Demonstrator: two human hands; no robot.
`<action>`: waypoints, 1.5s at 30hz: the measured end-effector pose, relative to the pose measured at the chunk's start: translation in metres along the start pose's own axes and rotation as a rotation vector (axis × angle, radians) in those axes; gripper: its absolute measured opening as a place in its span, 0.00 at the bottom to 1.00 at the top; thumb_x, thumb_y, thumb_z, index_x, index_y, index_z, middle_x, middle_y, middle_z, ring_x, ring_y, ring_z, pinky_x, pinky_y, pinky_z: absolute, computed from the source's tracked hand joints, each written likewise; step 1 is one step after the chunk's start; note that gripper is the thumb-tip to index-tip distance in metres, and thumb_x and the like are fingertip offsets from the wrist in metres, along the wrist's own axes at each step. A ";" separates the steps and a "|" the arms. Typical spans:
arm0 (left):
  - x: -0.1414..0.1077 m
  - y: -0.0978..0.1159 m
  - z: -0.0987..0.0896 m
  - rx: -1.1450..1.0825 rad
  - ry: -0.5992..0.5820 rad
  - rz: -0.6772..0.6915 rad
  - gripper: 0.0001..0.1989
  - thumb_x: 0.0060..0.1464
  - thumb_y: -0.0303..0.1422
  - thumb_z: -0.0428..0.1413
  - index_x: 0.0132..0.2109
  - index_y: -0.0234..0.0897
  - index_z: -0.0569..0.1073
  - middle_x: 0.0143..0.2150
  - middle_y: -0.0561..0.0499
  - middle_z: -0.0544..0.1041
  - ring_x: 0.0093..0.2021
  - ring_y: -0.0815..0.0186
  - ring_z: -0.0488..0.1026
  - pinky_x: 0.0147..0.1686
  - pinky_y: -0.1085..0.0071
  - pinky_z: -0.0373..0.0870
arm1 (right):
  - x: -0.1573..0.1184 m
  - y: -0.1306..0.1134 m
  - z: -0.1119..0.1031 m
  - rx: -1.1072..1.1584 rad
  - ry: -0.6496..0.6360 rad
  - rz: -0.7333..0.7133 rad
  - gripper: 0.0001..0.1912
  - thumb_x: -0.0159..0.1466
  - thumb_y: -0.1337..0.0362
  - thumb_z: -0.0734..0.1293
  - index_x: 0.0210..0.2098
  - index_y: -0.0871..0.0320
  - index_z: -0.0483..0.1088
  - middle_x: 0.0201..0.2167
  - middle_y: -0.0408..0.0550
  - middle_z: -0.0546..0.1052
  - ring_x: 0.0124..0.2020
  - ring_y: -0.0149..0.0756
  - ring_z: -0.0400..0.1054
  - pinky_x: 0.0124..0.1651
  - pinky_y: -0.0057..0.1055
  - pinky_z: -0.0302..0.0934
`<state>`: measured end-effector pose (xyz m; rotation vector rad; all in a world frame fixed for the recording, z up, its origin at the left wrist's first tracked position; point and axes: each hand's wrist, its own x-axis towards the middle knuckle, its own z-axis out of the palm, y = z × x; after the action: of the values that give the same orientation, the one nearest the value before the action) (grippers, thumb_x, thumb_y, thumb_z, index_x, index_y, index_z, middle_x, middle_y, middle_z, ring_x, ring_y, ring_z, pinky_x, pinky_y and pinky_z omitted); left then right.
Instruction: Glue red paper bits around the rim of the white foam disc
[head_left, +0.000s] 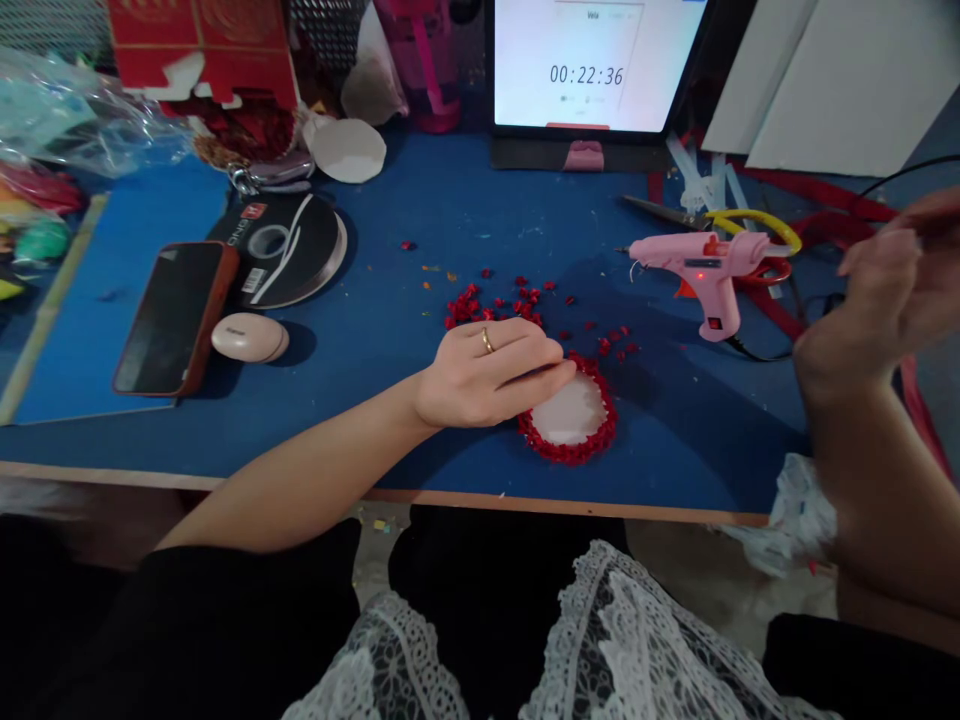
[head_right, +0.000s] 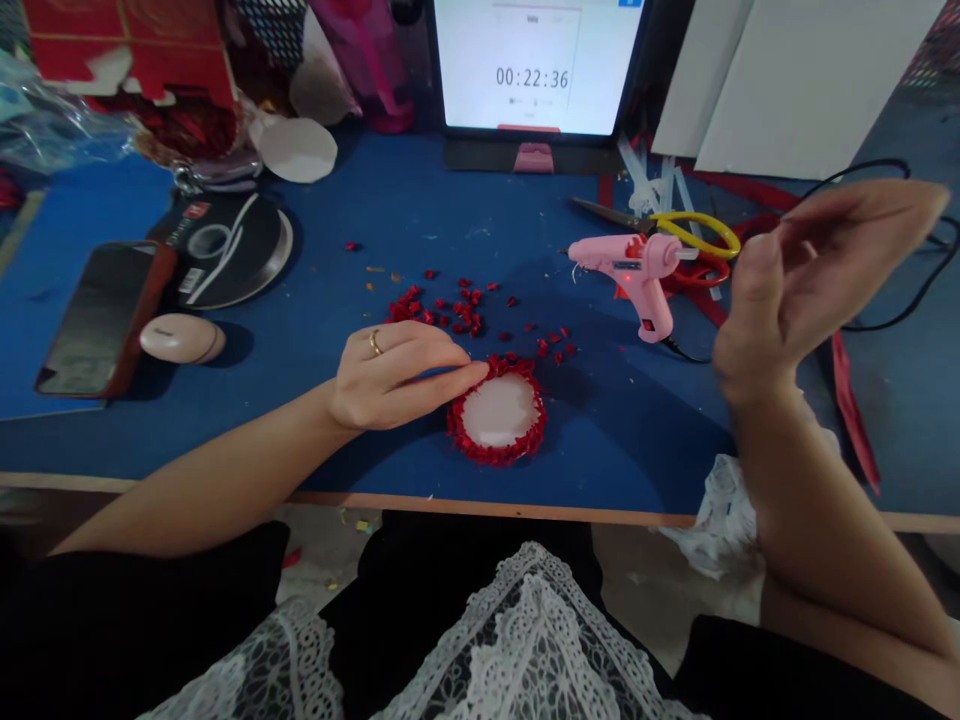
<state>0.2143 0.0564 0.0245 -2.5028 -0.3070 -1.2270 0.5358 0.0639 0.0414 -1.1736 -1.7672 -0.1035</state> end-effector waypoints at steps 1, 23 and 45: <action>0.001 0.000 0.000 0.015 -0.002 0.025 0.05 0.59 0.23 0.57 0.37 0.39 0.74 0.31 0.57 0.77 0.32 0.73 0.75 0.32 0.77 0.76 | -0.001 -0.011 0.000 -0.027 0.161 -0.057 0.11 0.68 0.56 0.61 0.44 0.53 0.69 0.39 0.53 0.69 0.41 0.46 0.68 0.38 0.41 0.59; 0.008 0.012 -0.004 0.029 -0.141 0.395 0.12 0.61 0.23 0.52 0.36 0.36 0.80 0.37 0.54 0.80 0.35 0.72 0.77 0.30 0.76 0.77 | -0.016 -0.075 0.045 0.476 -0.900 0.065 0.03 0.61 0.65 0.69 0.33 0.57 0.76 0.34 0.45 0.70 0.26 0.23 0.61 0.26 0.24 0.57; -0.002 0.010 0.015 -0.589 -0.213 -0.869 0.03 0.55 0.25 0.53 0.37 0.34 0.70 0.32 0.53 0.76 0.26 0.75 0.72 0.25 0.79 0.68 | -0.023 -0.075 0.055 0.168 -0.736 -0.035 0.04 0.62 0.68 0.66 0.32 0.56 0.73 0.36 0.48 0.72 0.33 0.34 0.66 0.34 0.33 0.59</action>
<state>0.2273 0.0527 0.0122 -3.1348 -1.3790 -1.4888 0.4450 0.0376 0.0259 -1.1313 -2.3711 0.5088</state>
